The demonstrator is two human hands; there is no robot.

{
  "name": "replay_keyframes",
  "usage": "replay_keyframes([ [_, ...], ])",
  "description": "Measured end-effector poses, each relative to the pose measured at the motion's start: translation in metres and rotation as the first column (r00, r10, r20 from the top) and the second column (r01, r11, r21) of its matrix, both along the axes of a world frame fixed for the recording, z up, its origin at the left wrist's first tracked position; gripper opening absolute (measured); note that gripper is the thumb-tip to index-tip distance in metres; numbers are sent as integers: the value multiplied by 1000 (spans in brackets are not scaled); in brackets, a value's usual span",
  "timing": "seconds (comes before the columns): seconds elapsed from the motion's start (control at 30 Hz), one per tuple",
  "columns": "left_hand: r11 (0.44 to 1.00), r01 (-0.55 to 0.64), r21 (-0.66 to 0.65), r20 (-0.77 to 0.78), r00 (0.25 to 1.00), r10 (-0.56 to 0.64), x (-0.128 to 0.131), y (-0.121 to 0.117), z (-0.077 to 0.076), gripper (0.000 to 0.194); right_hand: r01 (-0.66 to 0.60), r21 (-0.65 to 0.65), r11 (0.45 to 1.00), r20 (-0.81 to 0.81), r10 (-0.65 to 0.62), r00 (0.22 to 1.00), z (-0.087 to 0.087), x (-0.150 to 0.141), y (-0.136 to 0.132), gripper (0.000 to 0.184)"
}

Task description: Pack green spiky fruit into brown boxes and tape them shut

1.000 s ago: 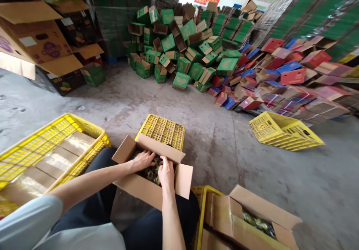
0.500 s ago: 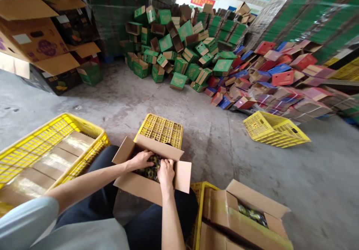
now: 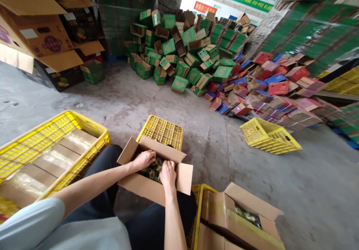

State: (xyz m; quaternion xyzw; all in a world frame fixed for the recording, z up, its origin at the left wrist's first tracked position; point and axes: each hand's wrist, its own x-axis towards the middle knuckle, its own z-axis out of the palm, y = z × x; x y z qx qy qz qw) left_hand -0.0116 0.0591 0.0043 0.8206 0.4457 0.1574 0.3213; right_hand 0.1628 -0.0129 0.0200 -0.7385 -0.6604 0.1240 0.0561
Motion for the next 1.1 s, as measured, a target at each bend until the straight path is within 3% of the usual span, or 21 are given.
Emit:
replay_keyframes([
  [0.17,995,-50,82,149,988,38,-29,-13,14,19,121,93,988,-141,-107,984,17,21,-11,24],
  [0.33,981,-151,125,393,915,91,-42,-18,25,22,251,119,961,-302,-206,931,23,37,-21,28],
  [0.53,988,-61,138,436,900,-5,-39,-17,30,20,281,181,943,-305,-218,927,34,28,-25,28],
  [0.6,986,-41,160,346,938,-17,-41,-15,31,18,175,106,979,-209,-150,966,40,19,-23,26],
  [0.67,983,12,185,115,993,-33,-45,-12,29,20,22,-107,994,-95,-32,995,43,8,-18,21],
  [0.77,979,117,168,-205,975,-81,-47,-9,22,20,-75,-376,923,-30,69,997,40,-7,-4,33],
  [0.87,973,180,145,-330,936,-124,-40,-9,11,25,-93,-455,886,-19,94,995,31,-16,11,58],
  [0.93,969,213,126,-405,903,-145,-32,-7,5,27,-101,-472,876,-8,110,994,27,-16,15,62],
  [1.0,965,231,122,-456,877,-152,-26,-2,1,29,-93,-473,876,9,110,994,25,-14,13,56],
  [1.1,953,264,149,-483,860,-163,-22,5,0,31,-56,-455,889,44,85,995,25,-9,4,32],
])
